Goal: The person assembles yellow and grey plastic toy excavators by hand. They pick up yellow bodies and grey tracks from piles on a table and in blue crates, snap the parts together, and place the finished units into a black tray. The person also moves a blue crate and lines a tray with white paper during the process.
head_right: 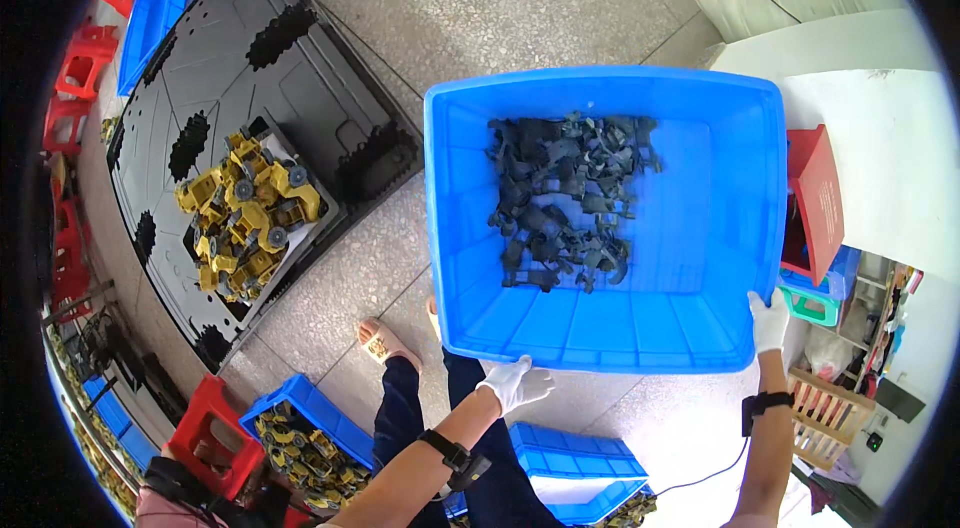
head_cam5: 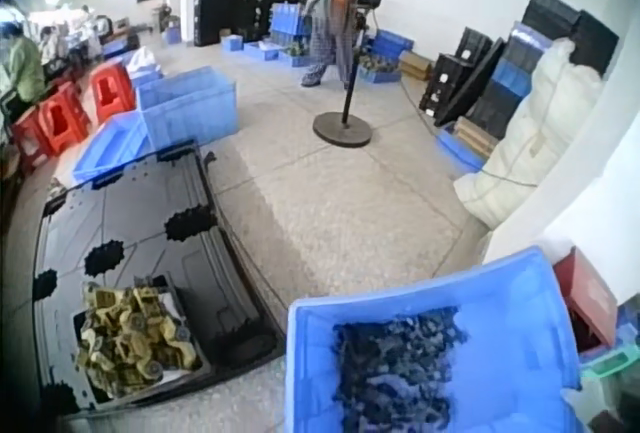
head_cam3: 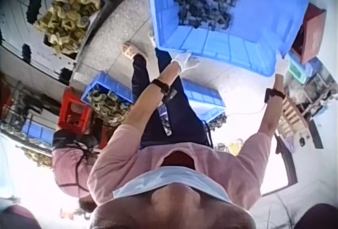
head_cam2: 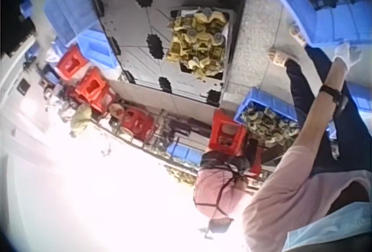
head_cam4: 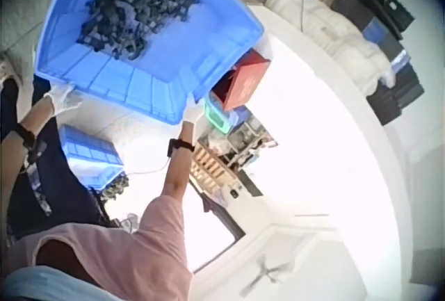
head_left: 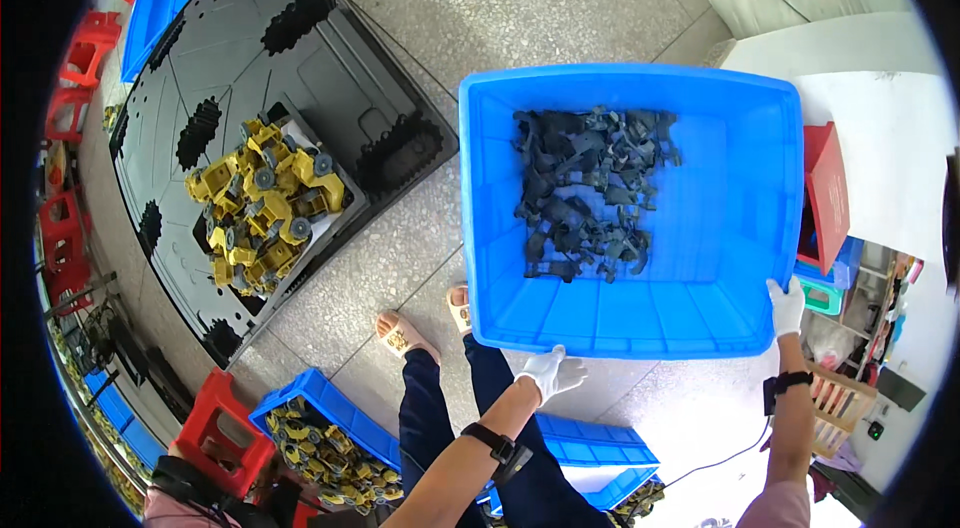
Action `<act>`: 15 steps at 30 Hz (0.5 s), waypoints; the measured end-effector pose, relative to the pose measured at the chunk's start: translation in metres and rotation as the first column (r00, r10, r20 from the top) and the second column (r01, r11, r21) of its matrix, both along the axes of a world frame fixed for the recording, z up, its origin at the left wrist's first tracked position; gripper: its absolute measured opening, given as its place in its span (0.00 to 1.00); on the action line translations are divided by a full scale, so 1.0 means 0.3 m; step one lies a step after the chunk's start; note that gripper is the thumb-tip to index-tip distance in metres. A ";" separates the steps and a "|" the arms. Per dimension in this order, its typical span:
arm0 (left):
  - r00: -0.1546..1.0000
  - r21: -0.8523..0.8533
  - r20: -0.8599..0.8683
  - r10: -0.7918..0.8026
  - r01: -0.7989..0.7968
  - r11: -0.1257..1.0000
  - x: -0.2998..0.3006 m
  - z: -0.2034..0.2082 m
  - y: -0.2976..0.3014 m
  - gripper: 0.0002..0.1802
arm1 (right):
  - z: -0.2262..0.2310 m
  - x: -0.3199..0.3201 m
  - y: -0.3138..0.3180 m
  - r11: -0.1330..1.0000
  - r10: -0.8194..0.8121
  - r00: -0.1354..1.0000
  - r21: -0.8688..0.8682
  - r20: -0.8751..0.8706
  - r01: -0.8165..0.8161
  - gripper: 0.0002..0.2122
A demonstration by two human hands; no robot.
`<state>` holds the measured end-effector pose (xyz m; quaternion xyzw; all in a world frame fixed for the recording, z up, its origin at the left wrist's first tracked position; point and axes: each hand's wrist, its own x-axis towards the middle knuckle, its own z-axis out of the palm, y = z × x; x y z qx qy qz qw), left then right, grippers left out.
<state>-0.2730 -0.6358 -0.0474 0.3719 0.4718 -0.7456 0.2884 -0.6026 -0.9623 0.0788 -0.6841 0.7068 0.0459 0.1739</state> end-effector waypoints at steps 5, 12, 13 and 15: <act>0.989 -0.012 0.061 -0.134 0.135 0.991 0.026 -0.008 0.120 0.14 | -0.096 -0.032 -0.164 0.996 0.055 0.984 -0.064 -0.169 -0.067 0.25; 0.903 -0.093 0.321 0.285 -0.270 0.958 0.237 -0.042 0.584 0.13 | -0.258 -0.279 -0.240 0.838 -0.443 0.825 0.489 0.350 0.242 0.27; 0.879 -0.040 0.402 0.256 -0.262 0.964 0.275 -0.021 0.633 0.14 | -0.269 -0.227 -0.210 0.797 -0.551 0.769 0.478 0.324 0.369 0.26; 0.827 0.047 0.547 0.132 -0.188 0.981 0.310 -0.025 0.771 0.14 | -0.304 -0.236 -0.216 0.672 -0.673 0.717 0.555 0.182 0.490 0.24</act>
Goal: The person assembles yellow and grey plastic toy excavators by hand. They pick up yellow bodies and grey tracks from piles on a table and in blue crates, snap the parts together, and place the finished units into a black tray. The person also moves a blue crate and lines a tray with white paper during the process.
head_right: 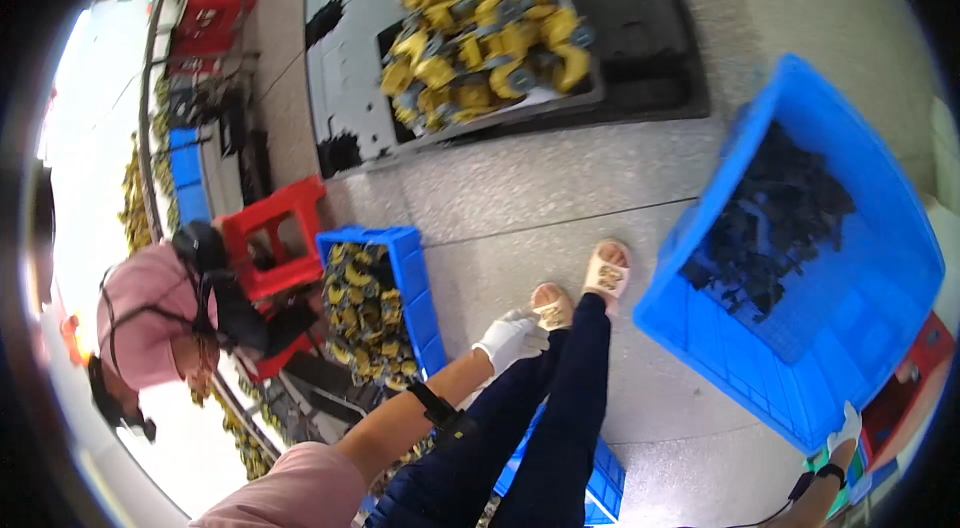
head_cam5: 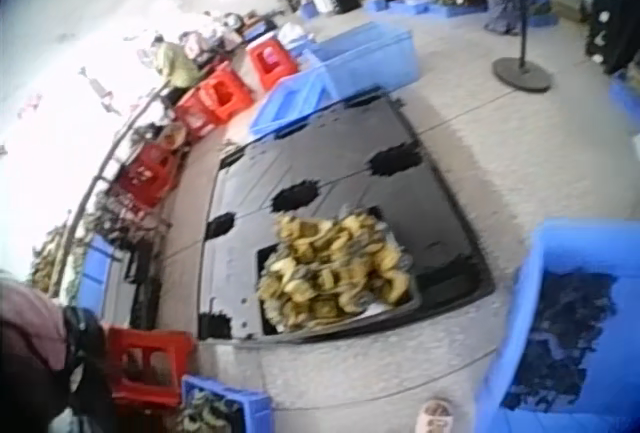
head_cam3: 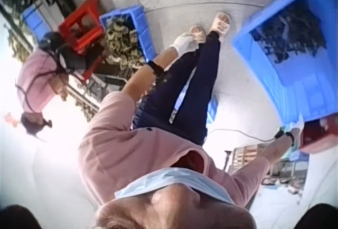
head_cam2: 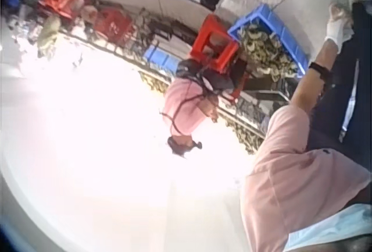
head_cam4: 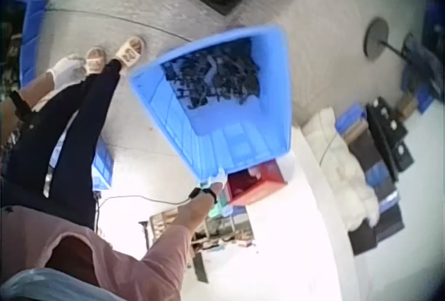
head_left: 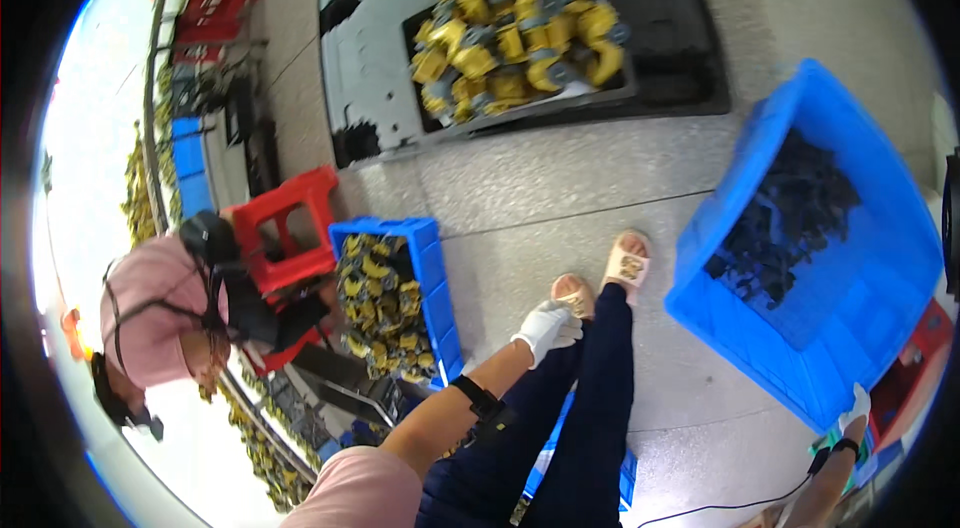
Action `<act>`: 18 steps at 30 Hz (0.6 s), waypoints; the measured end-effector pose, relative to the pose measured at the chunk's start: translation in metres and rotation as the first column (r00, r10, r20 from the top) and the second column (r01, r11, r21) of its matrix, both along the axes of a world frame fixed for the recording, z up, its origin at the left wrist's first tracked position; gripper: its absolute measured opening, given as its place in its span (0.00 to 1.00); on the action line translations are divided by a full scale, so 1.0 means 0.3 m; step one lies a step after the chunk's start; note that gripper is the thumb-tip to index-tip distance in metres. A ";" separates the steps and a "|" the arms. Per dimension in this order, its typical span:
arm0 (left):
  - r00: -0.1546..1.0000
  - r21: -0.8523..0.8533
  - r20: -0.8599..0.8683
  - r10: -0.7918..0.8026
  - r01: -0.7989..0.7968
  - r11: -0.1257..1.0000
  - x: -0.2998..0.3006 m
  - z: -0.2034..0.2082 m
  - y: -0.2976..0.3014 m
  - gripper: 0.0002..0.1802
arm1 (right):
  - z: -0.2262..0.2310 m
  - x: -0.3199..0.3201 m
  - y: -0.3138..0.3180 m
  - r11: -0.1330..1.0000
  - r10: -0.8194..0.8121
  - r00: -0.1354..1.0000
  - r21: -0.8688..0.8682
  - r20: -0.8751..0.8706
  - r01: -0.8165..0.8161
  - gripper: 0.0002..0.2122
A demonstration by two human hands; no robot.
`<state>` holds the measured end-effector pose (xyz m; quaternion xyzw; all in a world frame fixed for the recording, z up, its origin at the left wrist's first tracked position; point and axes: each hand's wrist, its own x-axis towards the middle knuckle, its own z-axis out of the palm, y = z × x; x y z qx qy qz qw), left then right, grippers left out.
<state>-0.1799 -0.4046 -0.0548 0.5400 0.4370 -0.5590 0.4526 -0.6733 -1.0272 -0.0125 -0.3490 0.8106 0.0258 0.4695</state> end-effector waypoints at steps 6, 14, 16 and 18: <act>0.992 0.294 0.125 0.016 -0.052 0.954 -0.138 -0.032 0.603 0.16 | -0.203 0.012 0.292 0.981 0.187 0.978 0.061 -0.090 -0.182 0.29; 0.997 0.466 -0.012 0.078 -0.064 0.882 -0.641 0.090 0.995 0.13 | -0.292 0.108 0.327 0.993 0.116 0.988 0.026 -0.103 -0.114 0.26; 0.990 0.500 -0.076 0.116 -0.063 0.864 -0.816 0.115 1.005 0.14 | -0.207 0.217 0.352 0.990 0.137 0.969 0.058 -0.206 -0.128 0.28; 0.967 0.507 -0.112 0.231 -0.144 0.850 -1.026 0.087 1.008 0.15 | -0.157 0.323 0.385 0.933 0.359 0.918 0.039 -0.168 -0.358 0.25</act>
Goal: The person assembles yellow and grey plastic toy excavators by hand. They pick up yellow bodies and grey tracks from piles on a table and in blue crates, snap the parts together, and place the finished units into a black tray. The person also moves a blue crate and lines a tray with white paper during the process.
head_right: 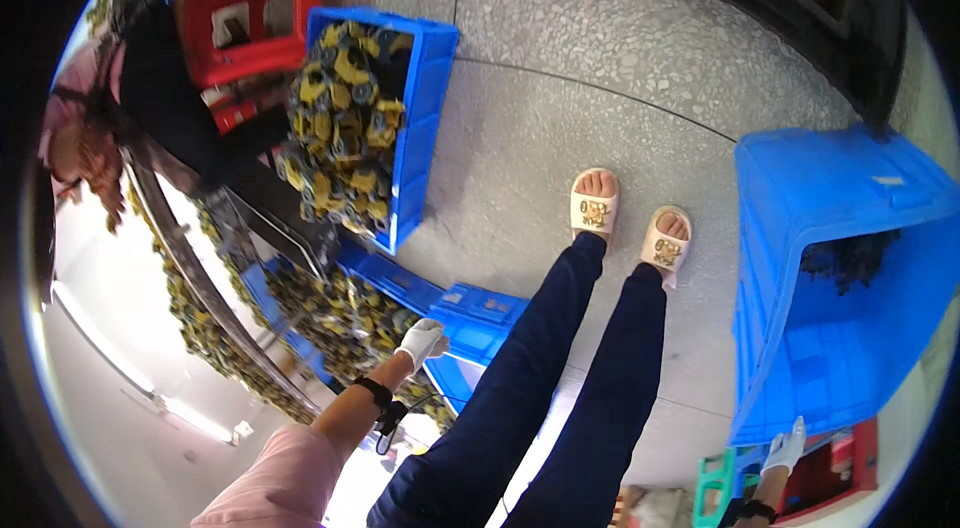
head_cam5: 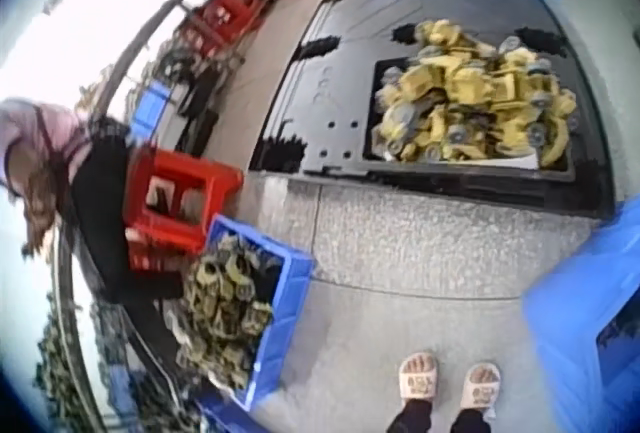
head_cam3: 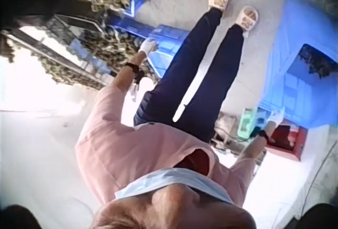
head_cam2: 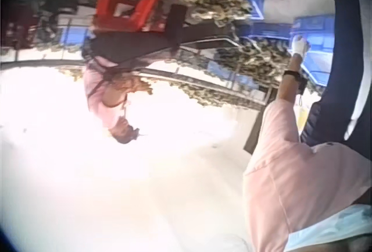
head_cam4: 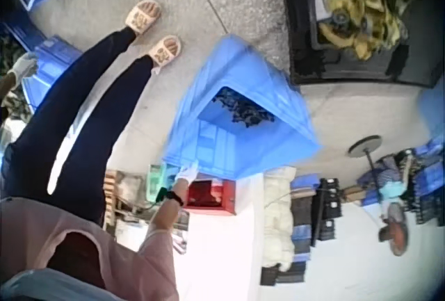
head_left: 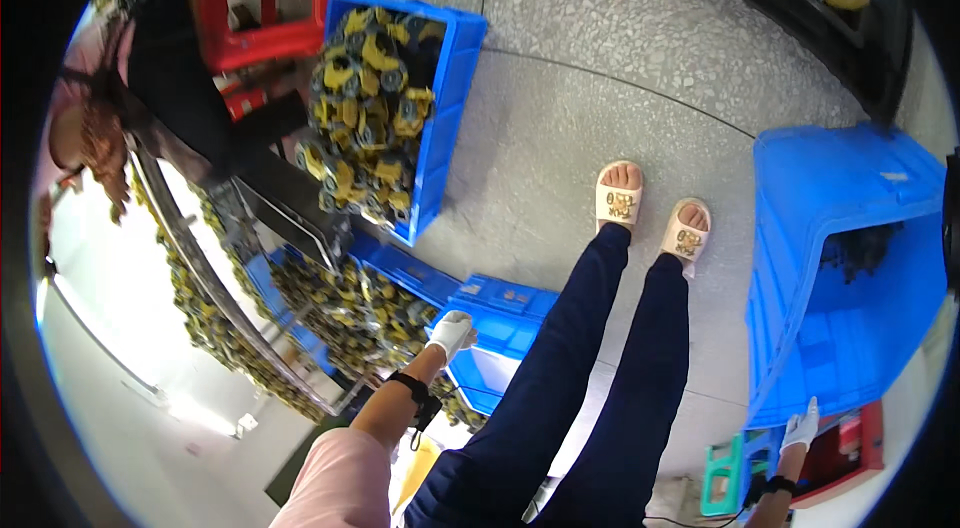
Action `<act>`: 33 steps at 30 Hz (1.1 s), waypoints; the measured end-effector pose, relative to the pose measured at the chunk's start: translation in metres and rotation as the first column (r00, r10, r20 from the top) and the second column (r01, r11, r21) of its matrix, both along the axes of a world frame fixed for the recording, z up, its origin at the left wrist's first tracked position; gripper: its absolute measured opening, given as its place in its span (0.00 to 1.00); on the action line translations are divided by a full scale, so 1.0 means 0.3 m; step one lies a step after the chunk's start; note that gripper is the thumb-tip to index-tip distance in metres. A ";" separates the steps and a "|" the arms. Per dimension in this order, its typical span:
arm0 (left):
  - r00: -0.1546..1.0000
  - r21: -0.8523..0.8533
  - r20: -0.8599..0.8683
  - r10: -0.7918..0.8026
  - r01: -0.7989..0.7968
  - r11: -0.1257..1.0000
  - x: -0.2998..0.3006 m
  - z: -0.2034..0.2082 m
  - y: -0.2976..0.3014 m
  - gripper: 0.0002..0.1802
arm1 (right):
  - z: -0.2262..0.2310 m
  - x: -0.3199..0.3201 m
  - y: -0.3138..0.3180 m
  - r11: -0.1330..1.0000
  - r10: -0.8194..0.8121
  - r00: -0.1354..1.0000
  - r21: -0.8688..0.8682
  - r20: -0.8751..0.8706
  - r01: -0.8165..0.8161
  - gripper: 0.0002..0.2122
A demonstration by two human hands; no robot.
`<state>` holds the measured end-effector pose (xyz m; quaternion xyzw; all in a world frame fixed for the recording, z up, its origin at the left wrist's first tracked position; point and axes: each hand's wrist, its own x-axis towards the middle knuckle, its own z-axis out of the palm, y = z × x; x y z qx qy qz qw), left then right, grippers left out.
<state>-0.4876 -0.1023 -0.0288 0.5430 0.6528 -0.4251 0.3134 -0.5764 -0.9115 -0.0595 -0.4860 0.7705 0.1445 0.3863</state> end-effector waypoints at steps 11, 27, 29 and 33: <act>0.954 0.607 -0.027 0.299 -0.222 0.763 -0.917 -0.315 -0.321 0.36 | 0.342 0.778 0.645 0.475 0.849 0.493 0.132 0.190 -0.870 0.14; 0.667 0.405 0.648 0.368 -0.711 0.575 -0.602 0.300 -0.341 0.16 | 0.548 0.843 1.223 -0.531 0.686 -0.589 -0.260 0.427 -0.807 0.08; 0.674 0.441 0.687 0.272 -0.684 0.581 -0.454 0.389 -0.362 0.15 | 0.607 0.817 1.455 -0.621 0.543 -0.493 -0.070 0.680 -0.781 0.18; 0.601 0.355 0.743 0.294 -0.726 0.589 -0.110 0.528 -0.463 0.15 | 0.577 0.601 1.713 -0.770 0.135 -0.512 -0.235 0.849 -0.593 0.37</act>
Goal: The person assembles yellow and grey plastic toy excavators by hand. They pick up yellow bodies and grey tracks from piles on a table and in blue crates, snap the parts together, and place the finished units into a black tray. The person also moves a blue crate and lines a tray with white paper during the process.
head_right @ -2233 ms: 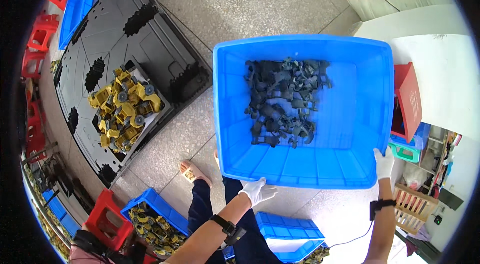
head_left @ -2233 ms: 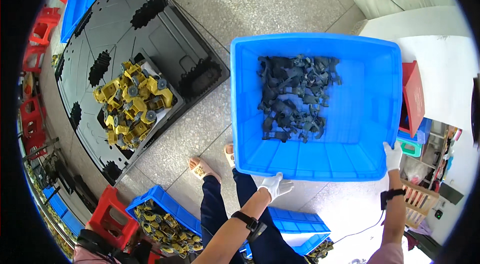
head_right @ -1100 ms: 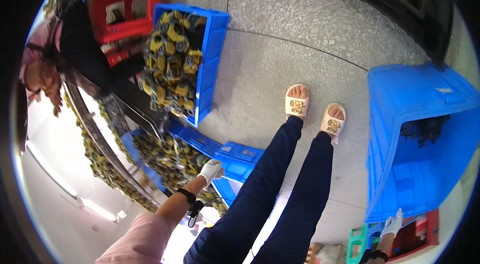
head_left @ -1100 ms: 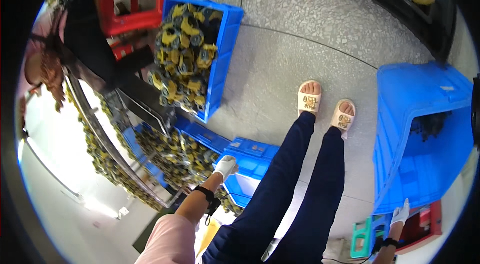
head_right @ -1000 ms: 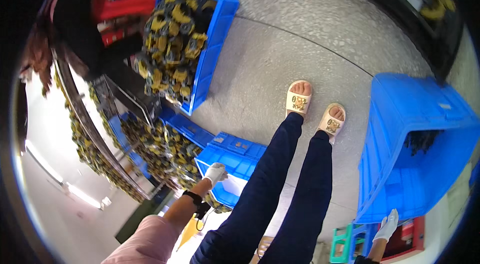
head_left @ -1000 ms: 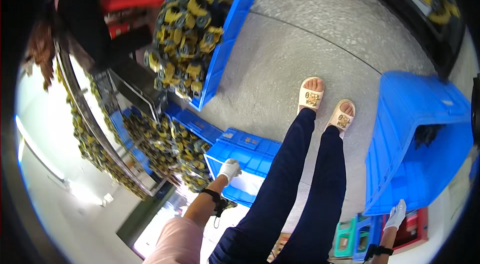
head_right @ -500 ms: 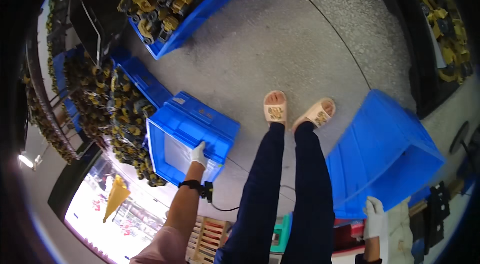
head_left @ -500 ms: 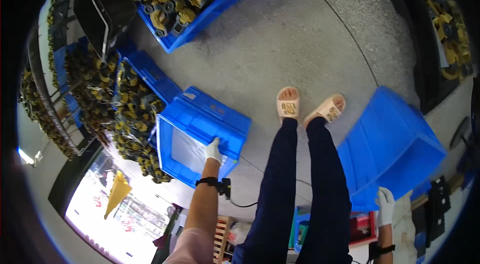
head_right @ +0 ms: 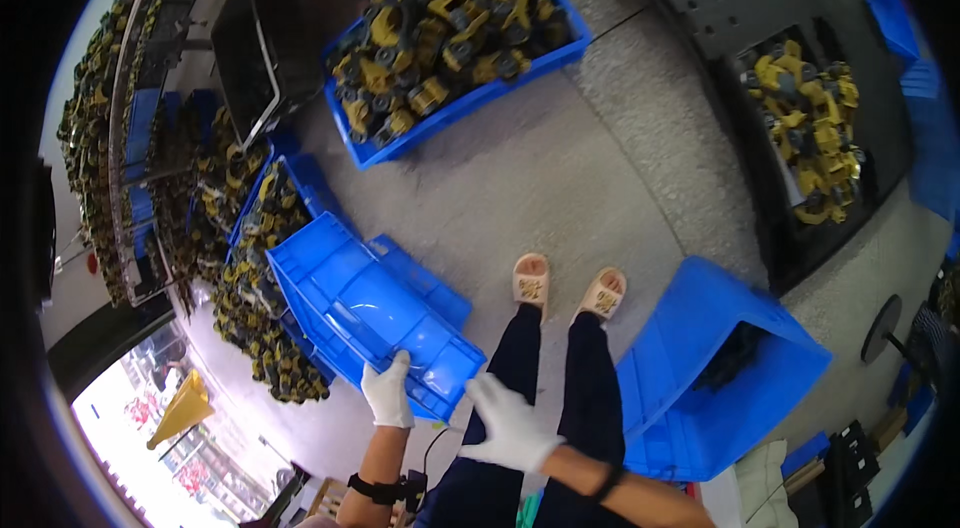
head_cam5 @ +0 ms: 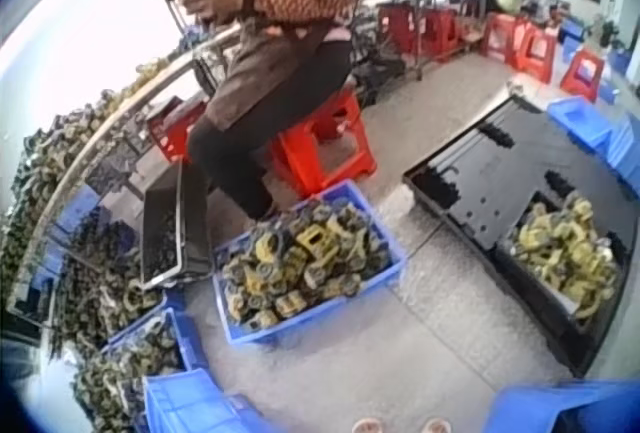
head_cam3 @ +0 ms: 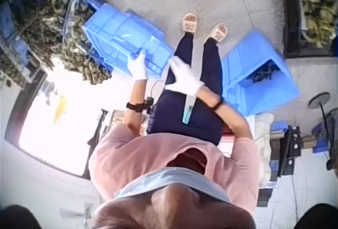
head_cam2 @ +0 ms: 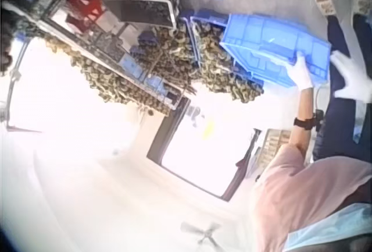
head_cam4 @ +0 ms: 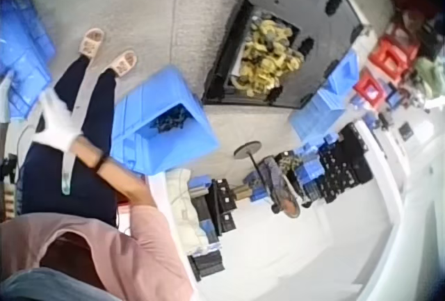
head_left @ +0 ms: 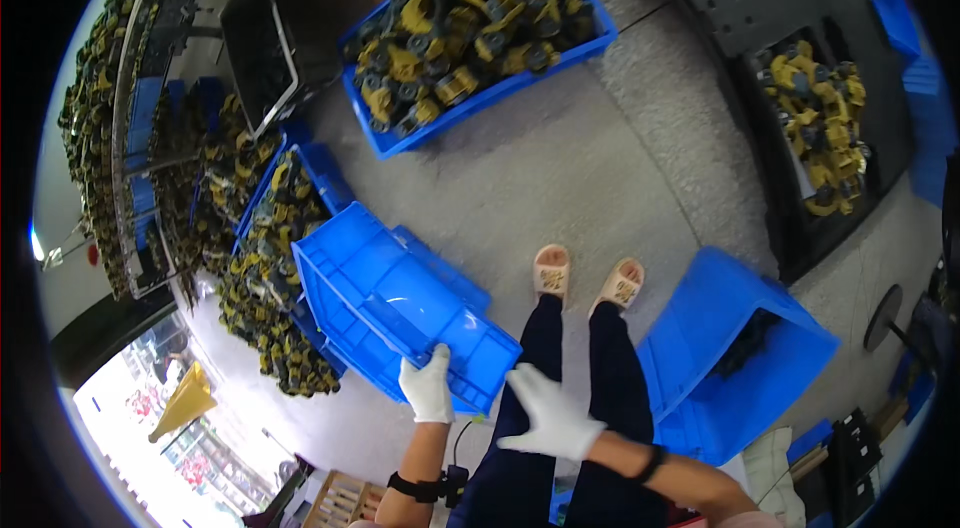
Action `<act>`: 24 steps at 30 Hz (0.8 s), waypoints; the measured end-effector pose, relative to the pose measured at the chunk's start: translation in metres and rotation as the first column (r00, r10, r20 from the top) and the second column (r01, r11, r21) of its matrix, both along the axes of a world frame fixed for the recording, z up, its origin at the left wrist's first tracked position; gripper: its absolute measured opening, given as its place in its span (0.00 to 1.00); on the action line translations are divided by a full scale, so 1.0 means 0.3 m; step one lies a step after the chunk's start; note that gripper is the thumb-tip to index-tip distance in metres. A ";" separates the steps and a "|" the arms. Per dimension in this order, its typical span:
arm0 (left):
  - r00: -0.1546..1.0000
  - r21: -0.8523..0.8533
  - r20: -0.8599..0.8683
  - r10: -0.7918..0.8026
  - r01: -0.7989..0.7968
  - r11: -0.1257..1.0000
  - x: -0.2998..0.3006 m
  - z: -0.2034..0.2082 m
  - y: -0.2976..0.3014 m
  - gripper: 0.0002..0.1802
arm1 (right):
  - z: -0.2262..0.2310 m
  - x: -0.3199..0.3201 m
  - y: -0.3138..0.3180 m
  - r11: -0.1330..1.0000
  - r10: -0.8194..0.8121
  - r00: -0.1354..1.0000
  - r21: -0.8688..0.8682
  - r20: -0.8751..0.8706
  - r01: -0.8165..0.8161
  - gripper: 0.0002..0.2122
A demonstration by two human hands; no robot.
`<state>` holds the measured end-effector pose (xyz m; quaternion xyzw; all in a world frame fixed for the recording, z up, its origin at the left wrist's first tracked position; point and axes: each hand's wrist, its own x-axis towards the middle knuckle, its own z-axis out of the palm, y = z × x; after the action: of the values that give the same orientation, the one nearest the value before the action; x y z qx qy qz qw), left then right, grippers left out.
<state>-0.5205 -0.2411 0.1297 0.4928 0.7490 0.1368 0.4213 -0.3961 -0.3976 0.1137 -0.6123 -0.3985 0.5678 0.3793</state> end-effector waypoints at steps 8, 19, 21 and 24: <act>0.987 -0.163 0.129 -0.100 0.120 0.979 0.349 -0.188 -0.324 0.16 | -0.142 0.028 -0.145 0.847 -0.425 0.831 -0.166 0.358 0.505 0.32; 0.726 -0.400 0.049 -0.686 0.644 0.653 0.174 -0.226 -0.367 0.23 | -0.429 0.447 -0.445 0.495 -0.847 0.526 -0.251 0.073 0.832 0.30; 0.599 -0.445 -0.167 -0.783 0.663 0.602 0.139 -0.222 -0.299 0.19 | -0.459 0.531 -0.503 0.425 -0.891 0.454 -0.375 -0.011 0.824 0.30; 0.546 -0.306 -0.245 -0.801 0.741 0.598 -0.106 -0.408 -0.236 0.17 | -0.471 0.654 -0.521 0.429 -0.863 0.497 -0.392 0.088 0.814 0.30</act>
<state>-0.5522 -0.3120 0.0071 0.7509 0.5264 -0.2179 0.3338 -0.1998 -0.5540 -0.0277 -0.7526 0.1036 0.4063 0.5077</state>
